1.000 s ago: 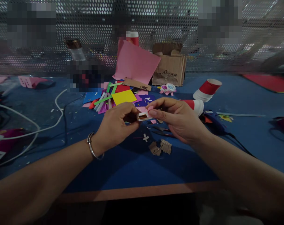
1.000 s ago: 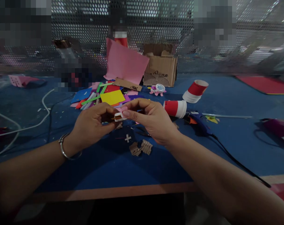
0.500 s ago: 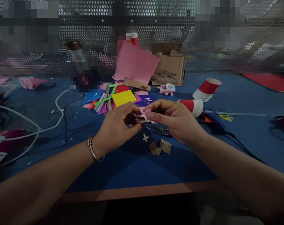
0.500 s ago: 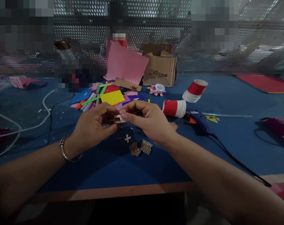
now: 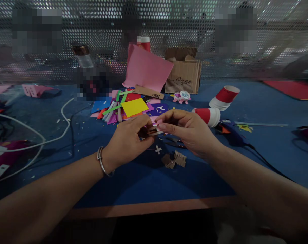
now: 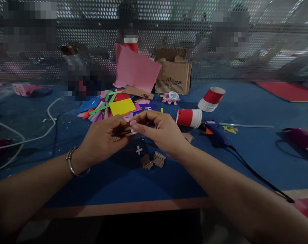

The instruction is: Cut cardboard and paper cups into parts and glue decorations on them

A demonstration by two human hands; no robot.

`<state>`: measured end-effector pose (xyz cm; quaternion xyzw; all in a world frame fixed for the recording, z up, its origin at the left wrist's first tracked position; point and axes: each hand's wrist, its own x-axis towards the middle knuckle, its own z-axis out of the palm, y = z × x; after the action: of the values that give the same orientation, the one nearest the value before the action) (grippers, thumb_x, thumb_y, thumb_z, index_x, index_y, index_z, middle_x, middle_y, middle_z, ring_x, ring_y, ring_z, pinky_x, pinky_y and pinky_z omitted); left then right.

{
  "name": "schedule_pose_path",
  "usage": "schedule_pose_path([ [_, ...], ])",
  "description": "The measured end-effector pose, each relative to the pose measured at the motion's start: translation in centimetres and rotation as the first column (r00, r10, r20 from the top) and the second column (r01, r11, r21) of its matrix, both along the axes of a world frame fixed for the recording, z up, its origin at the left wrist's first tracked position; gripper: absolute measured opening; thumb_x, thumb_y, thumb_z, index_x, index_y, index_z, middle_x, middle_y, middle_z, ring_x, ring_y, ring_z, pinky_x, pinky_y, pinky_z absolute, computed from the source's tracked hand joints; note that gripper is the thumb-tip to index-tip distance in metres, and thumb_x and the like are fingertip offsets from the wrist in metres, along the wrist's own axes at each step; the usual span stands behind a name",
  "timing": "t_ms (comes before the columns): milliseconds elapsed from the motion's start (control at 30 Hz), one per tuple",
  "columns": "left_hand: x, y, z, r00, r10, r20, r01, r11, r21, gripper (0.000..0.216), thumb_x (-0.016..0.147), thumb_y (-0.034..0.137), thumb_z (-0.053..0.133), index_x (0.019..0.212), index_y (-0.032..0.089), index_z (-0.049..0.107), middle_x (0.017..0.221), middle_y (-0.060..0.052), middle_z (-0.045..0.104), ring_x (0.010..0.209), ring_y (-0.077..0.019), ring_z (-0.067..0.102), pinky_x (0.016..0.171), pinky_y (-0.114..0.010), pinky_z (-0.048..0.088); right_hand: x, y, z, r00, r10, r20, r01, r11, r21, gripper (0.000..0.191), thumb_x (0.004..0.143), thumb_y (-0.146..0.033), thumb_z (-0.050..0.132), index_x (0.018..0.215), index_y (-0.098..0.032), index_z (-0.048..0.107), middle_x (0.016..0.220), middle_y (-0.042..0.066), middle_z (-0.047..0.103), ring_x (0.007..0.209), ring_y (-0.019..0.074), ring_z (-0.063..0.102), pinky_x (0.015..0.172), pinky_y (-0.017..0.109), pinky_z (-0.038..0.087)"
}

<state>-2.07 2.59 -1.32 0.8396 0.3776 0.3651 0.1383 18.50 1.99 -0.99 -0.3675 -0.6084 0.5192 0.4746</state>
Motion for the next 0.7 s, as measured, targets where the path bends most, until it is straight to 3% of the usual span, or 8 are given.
schedule_pose_path([
  [333, -0.1, 0.0, -0.2, 0.999, -0.018, -0.035, 0.017, 1.0, -0.019, 0.009, 0.082, 0.015, 0.062, 0.089, 0.02, 0.059, 0.076, 0.003, 0.066, 0.066, -0.0132, 0.058, 0.062, -0.027, 0.041, 0.2, 0.1, 0.0, 0.999, -0.031, 0.04, 0.028, 0.997, 0.071, 0.023, 0.089, -0.043, 0.082, 0.097, -0.022, 0.079, 0.094, 0.002, 0.076, 0.089, 0.0165, 0.068, 0.087, 0.034, 0.053],
  [500, -0.5, 0.6, -0.2, 0.999, 0.02, -0.05, -0.018, 0.999, 0.028, 0.01, 0.082, 0.017, 0.067, 0.089, 0.021, 0.061, 0.086, -0.001, 0.071, 0.081, -0.0182, 0.063, 0.072, -0.032, 0.047, 0.6, 0.3, 0.3, 0.989, -0.11, 0.1, 0.095, 0.985, 0.141, 0.024, 0.09, -0.046, 0.08, 0.096, -0.023, 0.079, 0.089, 0.002, 0.075, 0.082, 0.016, 0.065, 0.078, 0.033, 0.052],
  [600, -0.8, 1.2, -0.2, 0.996, 0.034, 0.078, -0.037, 0.999, 0.035, 0.014, 0.084, 0.023, 0.072, 0.089, 0.023, 0.06, 0.087, -0.001, 0.068, 0.081, -0.0175, 0.061, 0.074, -0.033, 0.05, 1.1, 0.7, 0.3, 0.961, -0.227, 0.157, 0.199, 0.964, 0.175, 0.023, 0.089, -0.046, 0.081, 0.092, -0.023, 0.079, 0.086, 0.002, 0.073, 0.082, 0.0171, 0.064, 0.077, 0.034, 0.05],
  [700, -1.1, 2.0, -0.4, 0.959, 0.028, 0.283, -0.012, 0.998, -0.058, 0.02, 0.083, 0.026, 0.075, 0.093, 0.023, 0.058, 0.086, 0.0, 0.063, 0.076, -0.0147, 0.059, 0.071, -0.031, 0.053, 1.8, 1.4, 0.1, 0.924, -0.328, 0.194, 0.284, 0.932, 0.223, 0.018, 0.089, -0.041, 0.079, 0.091, -0.023, 0.078, 0.087, 0.002, 0.073, 0.081, 0.0176, 0.063, 0.075, 0.035, 0.048],
])
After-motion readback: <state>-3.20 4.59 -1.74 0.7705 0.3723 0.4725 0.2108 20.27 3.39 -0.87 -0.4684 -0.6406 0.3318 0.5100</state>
